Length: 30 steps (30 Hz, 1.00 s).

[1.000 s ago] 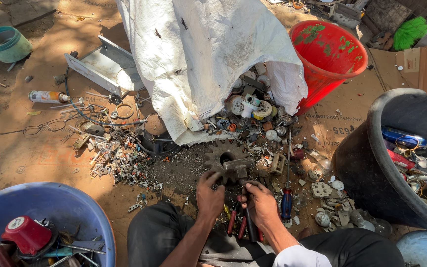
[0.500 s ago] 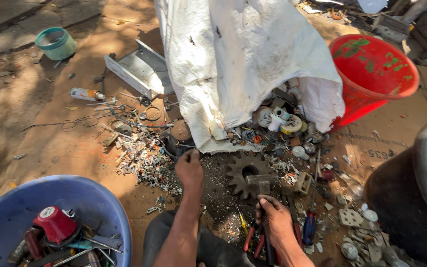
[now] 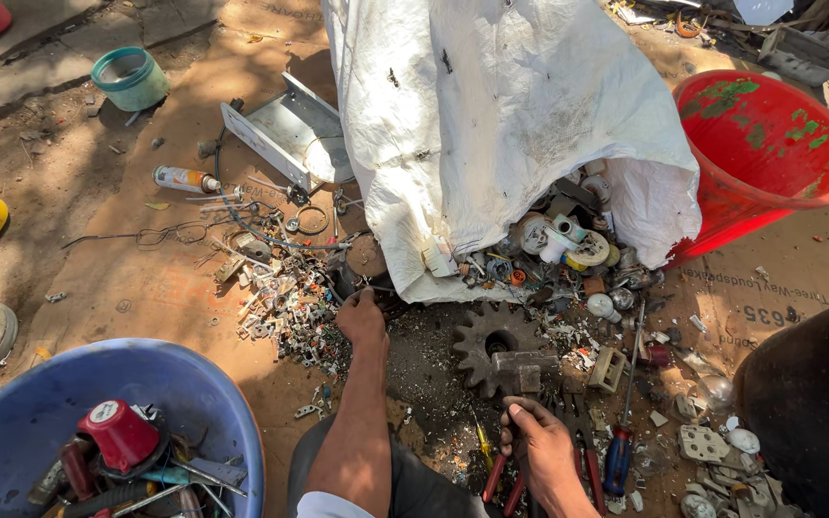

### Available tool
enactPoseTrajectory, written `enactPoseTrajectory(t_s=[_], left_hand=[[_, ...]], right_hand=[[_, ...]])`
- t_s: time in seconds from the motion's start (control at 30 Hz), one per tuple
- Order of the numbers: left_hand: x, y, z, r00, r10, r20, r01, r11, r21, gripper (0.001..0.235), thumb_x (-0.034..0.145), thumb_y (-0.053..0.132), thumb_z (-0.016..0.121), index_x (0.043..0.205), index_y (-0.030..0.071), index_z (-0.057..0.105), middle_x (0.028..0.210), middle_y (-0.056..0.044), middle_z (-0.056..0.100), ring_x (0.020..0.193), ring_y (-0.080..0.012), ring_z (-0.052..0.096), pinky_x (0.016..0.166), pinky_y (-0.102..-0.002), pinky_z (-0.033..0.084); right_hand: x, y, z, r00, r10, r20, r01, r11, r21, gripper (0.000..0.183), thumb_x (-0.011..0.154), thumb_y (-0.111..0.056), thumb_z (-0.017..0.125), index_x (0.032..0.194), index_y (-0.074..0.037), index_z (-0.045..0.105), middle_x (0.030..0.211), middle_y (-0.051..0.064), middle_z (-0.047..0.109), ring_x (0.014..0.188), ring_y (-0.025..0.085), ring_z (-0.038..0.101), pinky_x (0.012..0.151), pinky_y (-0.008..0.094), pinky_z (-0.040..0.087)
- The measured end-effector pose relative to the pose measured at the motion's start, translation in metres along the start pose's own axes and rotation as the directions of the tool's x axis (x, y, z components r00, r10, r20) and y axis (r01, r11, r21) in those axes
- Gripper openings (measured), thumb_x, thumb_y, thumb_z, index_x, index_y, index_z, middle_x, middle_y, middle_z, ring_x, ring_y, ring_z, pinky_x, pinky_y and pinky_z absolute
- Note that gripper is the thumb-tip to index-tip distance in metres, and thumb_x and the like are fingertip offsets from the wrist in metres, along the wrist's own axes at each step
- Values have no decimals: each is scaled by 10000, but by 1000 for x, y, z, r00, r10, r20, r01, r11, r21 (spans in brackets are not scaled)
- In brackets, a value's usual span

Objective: The person sits on the ground and uses a hammer and pliers to dismantle small electronic components. They repeatedly strike the components against a metal gear to break them apart and separate the materials.

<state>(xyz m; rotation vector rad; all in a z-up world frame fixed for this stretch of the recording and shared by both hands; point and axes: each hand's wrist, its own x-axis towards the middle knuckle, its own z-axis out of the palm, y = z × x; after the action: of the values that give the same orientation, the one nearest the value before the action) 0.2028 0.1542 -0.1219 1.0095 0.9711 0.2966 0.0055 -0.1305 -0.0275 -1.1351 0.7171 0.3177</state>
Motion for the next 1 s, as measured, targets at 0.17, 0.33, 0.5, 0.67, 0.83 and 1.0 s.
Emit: enactPoseTrajectory(t_s=[0.17, 0.33, 0.5, 0.67, 0.83, 1.0], left_hand=[[-5, 1, -3, 997, 75, -2, -74, 991, 111, 218, 954, 111, 711, 1053, -83, 721, 773, -66, 666, 620, -133, 549, 556, -334, 437], [-60, 24, -10, 990, 117, 80, -136, 941, 309, 244, 964, 184, 678, 1086, -18, 737, 805, -86, 673, 666, -181, 554, 617, -414, 466], [-197, 40, -37, 706, 247, 664, -631, 645, 430, 237, 918, 218, 682, 969, -6, 739, 910, -146, 736, 794, -250, 698, 748, -417, 561], [-278, 37, -51, 430, 137, 892, -844, 412, 343, 187, 833, 161, 747, 894, -15, 758, 943, -185, 725, 887, -333, 699, 810, -451, 552], [-276, 23, -64, 650, -15, 760, -508, 735, 448, 252, 899, 186, 719, 1081, 14, 745, 949, -124, 763, 798, -203, 707, 724, -359, 558], [-226, 21, -87, 788, -50, 614, -273, 865, 421, 245, 936, 125, 666, 1133, 3, 746, 942, -99, 770, 779, -134, 696, 708, -296, 564]], right_hand=[[-7, -2, 1, 1000, -7, 28, 6, 1000, 31, 275, 968, -127, 628, 1191, 29, 658, 854, 105, 655, 658, 189, 601, 566, 351, 483], [-15, -16, 4, 993, 30, 111, -54, 973, 223, 312, 975, -192, 542, 1173, 41, 609, 976, 164, 696, 818, 275, 676, 751, 412, 571], [-17, -21, 1, 990, 59, 125, -106, 905, 412, 463, 1012, -326, 485, 1145, 103, 598, 1098, 241, 675, 998, 351, 695, 933, 456, 581], [-37, -28, -1, 958, 6, 286, -168, 820, 547, 475, 1051, -353, 507, 1177, 94, 606, 1120, 238, 657, 1011, 336, 666, 934, 439, 566], [-78, -41, -11, 976, 54, 210, -161, 828, 537, 452, 1004, -324, 536, 1154, 97, 605, 1104, 251, 657, 1012, 361, 672, 921, 448, 575], [-139, -79, -85, 982, -167, 89, 147, 970, 195, 302, 924, 9, 599, 1187, 156, 625, 1123, 254, 687, 1000, 339, 698, 938, 437, 571]])
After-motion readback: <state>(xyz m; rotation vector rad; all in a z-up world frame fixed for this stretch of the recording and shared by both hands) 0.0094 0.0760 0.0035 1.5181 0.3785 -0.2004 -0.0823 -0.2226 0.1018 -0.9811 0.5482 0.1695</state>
